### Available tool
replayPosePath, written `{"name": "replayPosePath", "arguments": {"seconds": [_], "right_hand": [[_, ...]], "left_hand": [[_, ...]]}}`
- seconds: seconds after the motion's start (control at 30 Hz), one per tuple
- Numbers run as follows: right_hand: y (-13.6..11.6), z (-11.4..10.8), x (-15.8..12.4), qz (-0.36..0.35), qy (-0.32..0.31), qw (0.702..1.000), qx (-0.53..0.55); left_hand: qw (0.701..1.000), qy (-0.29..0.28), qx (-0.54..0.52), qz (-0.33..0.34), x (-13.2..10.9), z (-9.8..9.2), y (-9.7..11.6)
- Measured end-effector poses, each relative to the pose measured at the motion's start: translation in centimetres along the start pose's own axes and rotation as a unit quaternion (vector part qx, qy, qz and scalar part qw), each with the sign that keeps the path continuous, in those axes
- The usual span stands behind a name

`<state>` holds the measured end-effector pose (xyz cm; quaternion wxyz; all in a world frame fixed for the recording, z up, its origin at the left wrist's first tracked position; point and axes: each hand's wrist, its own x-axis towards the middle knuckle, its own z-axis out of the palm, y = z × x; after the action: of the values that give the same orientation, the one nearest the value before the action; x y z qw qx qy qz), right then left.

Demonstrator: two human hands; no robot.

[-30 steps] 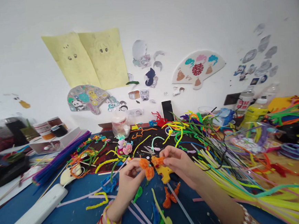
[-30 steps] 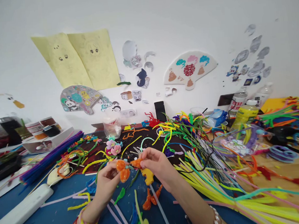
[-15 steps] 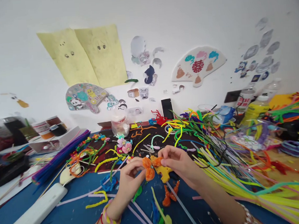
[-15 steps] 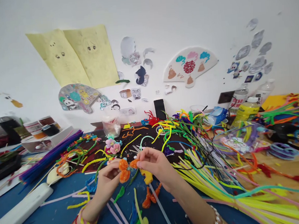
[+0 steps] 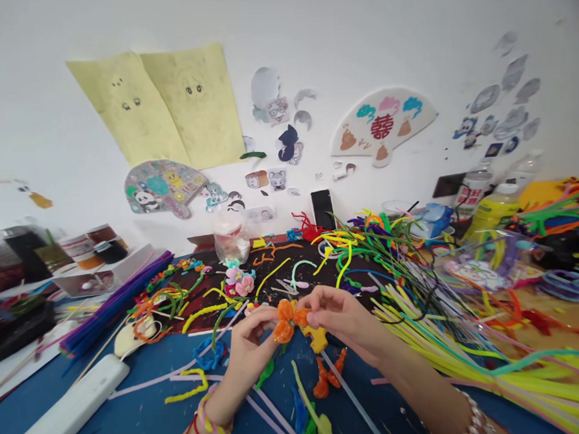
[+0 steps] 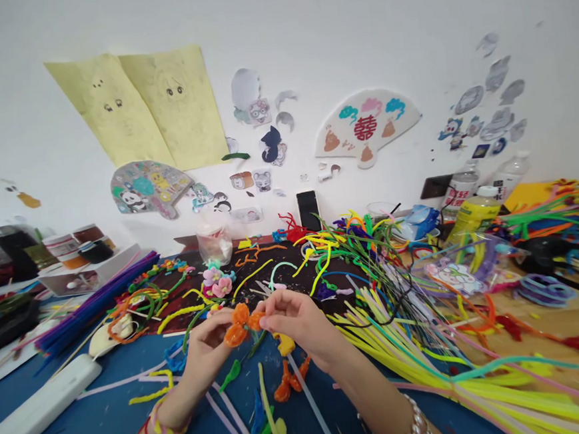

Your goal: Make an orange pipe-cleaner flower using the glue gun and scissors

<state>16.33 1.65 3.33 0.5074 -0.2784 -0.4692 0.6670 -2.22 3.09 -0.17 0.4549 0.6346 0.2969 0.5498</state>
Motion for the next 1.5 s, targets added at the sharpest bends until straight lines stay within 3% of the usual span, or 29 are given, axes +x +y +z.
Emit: {"name": "replayPosePath", "arguments": {"seconds": [0.2,0.43,0.5,0.77,1.13,1.5], "right_hand": [[-0.2,0.4,0.0,0.012,0.023,1.000,0.017],[0.2,0.5,0.2,0.016,0.047,0.998,0.038],[0.4,0.5,0.3,0.021,0.056,0.997,0.043],[0.5,0.4,0.4,0.031,0.066,0.996,0.059],[0.6,0.3,0.3,0.070,0.033,0.991,0.109],[1.6,-0.1,0.5,0.091,0.007,0.983,0.162]], "left_hand": [[0.993,0.053,0.101,0.018,-0.5,0.0,-0.3],[0.940,0.048,0.282,0.187,-0.3,0.2,0.1],[0.928,0.052,0.305,0.206,-0.3,0.3,0.2],[0.916,0.052,0.329,0.224,-0.2,0.6,0.4],[0.940,0.028,0.287,0.184,0.2,0.0,0.3],[0.932,0.046,0.291,0.211,-0.2,0.3,0.2]]}}
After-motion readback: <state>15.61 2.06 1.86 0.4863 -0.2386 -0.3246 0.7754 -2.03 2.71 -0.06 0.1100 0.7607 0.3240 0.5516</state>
